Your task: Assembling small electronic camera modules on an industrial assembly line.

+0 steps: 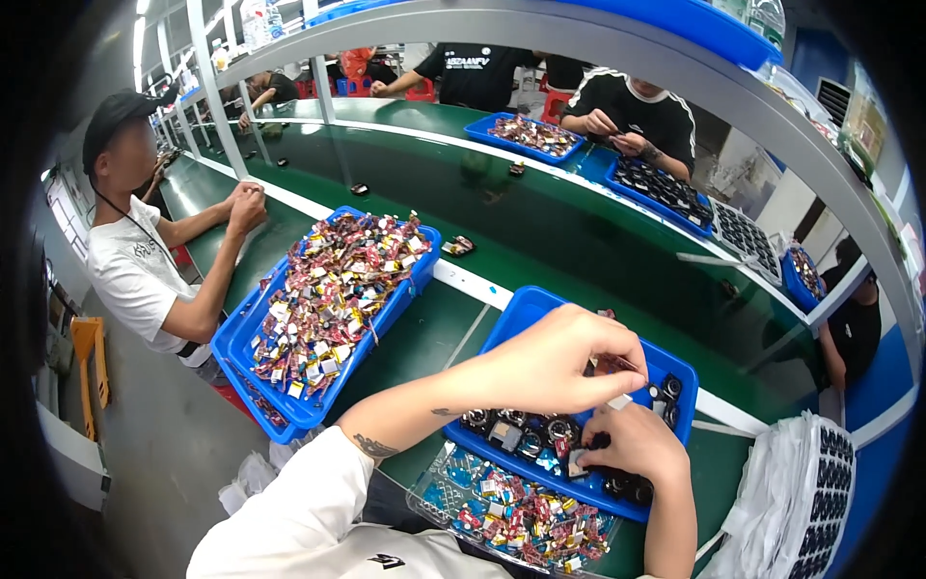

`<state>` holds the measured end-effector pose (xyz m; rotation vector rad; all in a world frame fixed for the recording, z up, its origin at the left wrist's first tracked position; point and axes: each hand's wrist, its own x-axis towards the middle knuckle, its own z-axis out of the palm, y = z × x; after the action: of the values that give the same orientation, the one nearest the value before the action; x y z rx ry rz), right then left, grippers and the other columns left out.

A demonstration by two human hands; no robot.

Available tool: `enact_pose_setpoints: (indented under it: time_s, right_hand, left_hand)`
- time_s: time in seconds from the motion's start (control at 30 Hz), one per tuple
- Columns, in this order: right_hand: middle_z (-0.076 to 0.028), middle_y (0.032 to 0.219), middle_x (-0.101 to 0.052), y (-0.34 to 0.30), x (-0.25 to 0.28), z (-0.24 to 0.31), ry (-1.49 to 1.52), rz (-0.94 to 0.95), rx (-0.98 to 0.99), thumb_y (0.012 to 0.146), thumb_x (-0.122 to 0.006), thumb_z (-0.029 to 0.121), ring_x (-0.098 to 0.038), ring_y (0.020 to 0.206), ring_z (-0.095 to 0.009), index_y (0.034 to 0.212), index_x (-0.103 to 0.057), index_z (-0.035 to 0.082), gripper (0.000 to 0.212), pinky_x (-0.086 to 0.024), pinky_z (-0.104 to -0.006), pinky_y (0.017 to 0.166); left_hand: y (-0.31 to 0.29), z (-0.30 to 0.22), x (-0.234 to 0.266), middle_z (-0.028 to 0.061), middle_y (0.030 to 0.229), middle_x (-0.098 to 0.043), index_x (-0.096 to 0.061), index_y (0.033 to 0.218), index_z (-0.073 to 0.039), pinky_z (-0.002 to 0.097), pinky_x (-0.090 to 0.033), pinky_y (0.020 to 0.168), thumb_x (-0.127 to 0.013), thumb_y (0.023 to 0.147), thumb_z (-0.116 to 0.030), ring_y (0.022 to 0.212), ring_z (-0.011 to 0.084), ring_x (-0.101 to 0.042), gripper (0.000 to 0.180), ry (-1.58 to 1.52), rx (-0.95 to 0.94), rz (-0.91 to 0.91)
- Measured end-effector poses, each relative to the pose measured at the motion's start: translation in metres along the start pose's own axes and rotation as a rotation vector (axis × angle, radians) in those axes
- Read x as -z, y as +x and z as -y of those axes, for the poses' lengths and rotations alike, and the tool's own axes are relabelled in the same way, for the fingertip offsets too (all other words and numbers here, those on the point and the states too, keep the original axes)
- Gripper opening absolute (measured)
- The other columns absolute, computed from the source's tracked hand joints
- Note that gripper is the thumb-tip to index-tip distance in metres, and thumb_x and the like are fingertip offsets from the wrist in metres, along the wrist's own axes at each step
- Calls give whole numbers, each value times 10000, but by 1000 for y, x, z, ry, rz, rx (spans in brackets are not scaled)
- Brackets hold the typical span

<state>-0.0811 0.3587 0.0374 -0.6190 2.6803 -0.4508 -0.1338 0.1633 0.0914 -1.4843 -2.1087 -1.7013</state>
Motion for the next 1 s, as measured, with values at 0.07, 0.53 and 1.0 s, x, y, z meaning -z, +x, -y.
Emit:
enact_pose_setpoints:
  time_s: [0.07,0.53,1.0]
  right_hand:
    - [-93,827,-640,7,2,0,92,31,73,654,-785,275,-629,767,-244,723,-641,59,269,-480,-361,668]
    - [-68,935,-643,-2,21,10,1151,-701,165,846,-647,0,-635,829,-100,1086,-601,-23,245,-554,-240,701]
    - [-59,933,-639,1,16,8,1055,-797,185,854,-617,5,-606,753,-69,1097,-619,-31,246,-509,-216,641]
  left_hand:
    - [-3,0,6,116,750,-671,-674,847,25,275,-508,639,-664,811,-105,684,166,-655,136,11,54,-16]
    - [0,4,2,106,972,-635,-663,791,43,235,-499,727,-668,769,-24,819,111,-618,71,18,147,-117]
    - [1,4,-6,104,978,-663,-679,747,-10,349,-451,836,-688,690,-64,953,248,-590,79,343,16,-157]
